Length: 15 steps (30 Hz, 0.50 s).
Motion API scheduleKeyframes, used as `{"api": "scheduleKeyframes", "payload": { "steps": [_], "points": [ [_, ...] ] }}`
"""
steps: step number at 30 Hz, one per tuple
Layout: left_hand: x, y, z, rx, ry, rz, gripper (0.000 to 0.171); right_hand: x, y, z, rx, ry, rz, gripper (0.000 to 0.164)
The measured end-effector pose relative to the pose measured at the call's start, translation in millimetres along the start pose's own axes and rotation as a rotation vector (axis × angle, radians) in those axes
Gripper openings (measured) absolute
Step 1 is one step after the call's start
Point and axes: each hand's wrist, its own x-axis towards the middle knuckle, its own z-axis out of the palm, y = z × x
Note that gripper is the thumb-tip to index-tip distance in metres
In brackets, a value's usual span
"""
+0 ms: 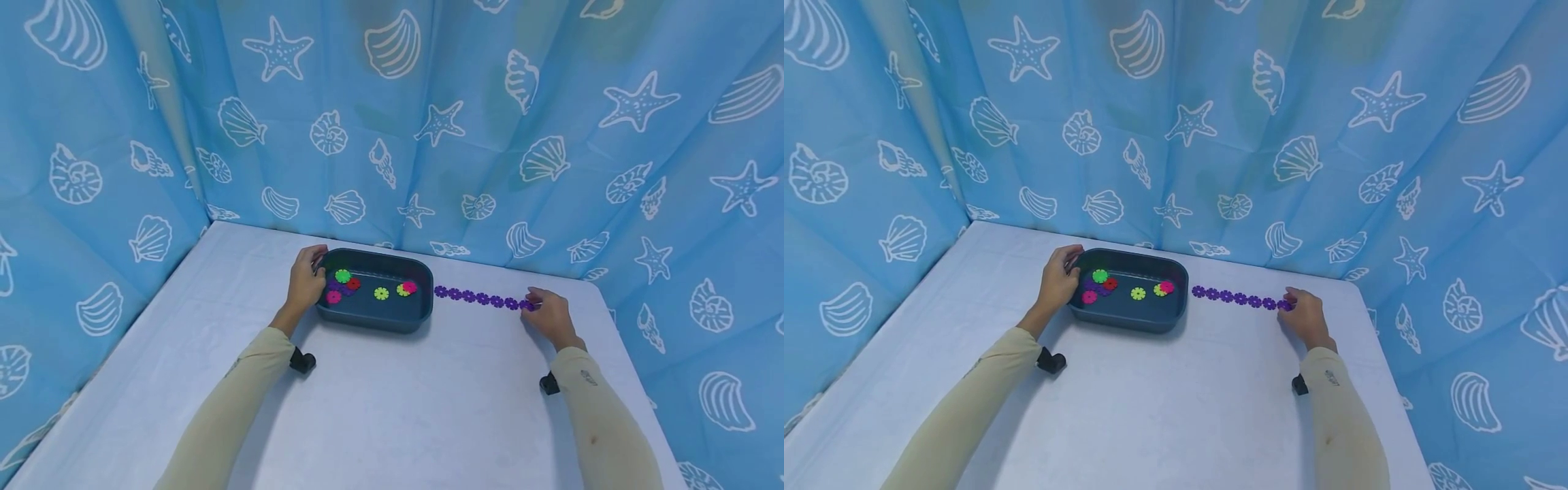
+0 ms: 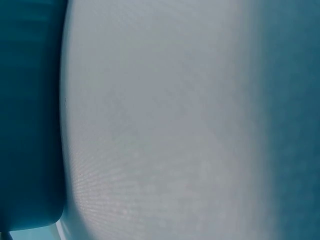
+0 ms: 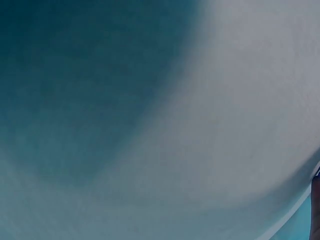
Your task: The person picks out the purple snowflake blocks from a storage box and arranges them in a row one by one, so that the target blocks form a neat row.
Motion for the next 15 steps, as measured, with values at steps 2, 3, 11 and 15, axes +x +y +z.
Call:
{"api": "scheduleKeyframes", "payload": {
  "steps": [2,3,11,15],
  "points": [
    [-0.4,0.7,0.3,-0.004,-0.001,0.001,0.045,0,0,-1,-0.005,-0.006,-0.002,0.059],
    [-0.5,1.0,0.5,-0.005,-0.002,0.002,0.045,0,1,-1,-0.010,-0.009,-0.006,0.059],
    [-1.5,2.2,-0.3,-0.014,0.007,0.028,0.044,7,-32,-14,0.028,0.048,-0.109,0.053],
    [-2.0,0.9,0.3,-0.018,0.006,0.037,0.044,13,-71,-12,0.037,0.114,-0.243,0.048]
  ]
}}
